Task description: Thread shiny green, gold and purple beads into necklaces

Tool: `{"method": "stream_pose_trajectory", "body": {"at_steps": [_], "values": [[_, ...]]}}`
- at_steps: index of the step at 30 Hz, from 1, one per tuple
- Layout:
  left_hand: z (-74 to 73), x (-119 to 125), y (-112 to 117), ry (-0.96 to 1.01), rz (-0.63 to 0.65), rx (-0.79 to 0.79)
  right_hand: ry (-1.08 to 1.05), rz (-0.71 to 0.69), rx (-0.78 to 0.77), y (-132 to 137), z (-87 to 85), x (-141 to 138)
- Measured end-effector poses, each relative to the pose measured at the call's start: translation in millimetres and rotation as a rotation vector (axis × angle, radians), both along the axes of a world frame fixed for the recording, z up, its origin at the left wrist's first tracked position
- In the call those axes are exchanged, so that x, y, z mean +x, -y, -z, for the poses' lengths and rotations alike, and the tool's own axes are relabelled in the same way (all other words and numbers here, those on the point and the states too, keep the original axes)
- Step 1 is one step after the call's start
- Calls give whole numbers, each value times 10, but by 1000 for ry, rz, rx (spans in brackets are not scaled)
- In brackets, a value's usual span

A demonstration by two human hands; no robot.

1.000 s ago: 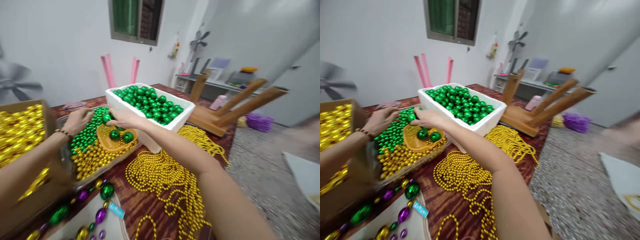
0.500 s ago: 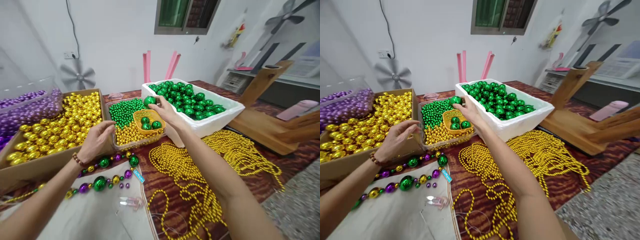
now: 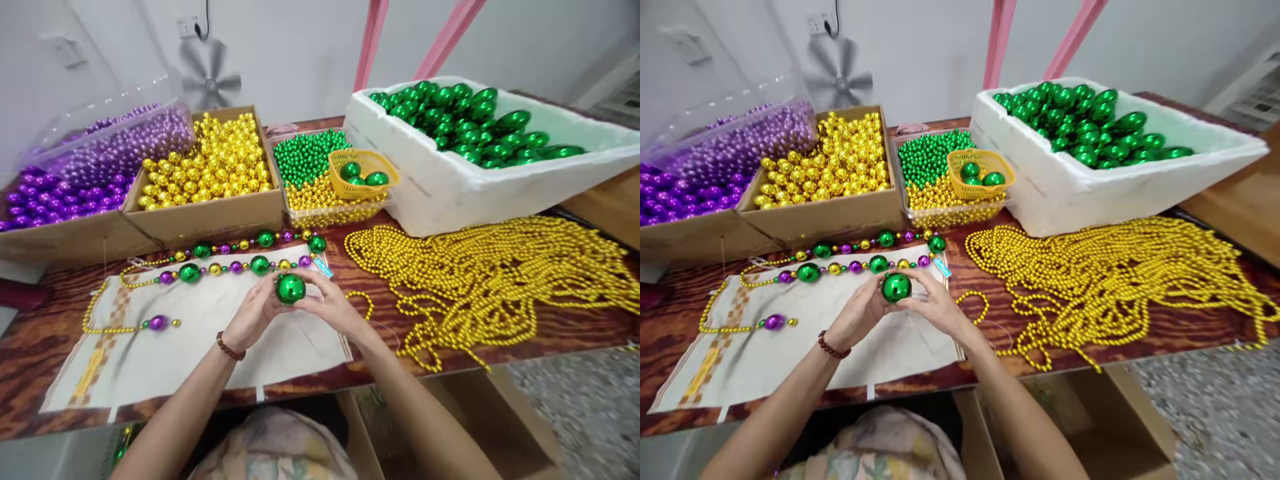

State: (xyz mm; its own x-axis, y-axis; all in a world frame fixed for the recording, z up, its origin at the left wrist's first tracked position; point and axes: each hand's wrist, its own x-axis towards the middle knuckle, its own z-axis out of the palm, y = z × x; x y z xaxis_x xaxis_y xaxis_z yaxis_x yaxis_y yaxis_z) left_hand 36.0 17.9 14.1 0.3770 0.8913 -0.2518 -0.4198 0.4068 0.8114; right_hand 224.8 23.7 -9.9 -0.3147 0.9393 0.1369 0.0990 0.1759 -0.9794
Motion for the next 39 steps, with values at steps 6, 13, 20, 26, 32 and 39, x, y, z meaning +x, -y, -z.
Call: {"method": "stream_pose_trajectory", "body": {"at_steps": [6, 13, 20, 26, 32, 39], "values": [[233, -447, 385, -134, -140, 84, 259, 59, 137, 545, 147, -348], [729, -1038, 727, -517, -293, 101, 869, 177, -180, 1045, 265, 23], [749, -848, 769, -416, -221, 109, 1077, 99, -226, 982, 385, -40], [773, -910, 760, -667, -261, 231, 1175, 80, -218, 992, 497, -80], [760, -1126, 486, -1258, -131, 765, 1219, 76, -242, 937, 462, -36], [757, -1091, 386, -1100, -133, 983, 826, 162, -239, 1025, 528, 197]]}}
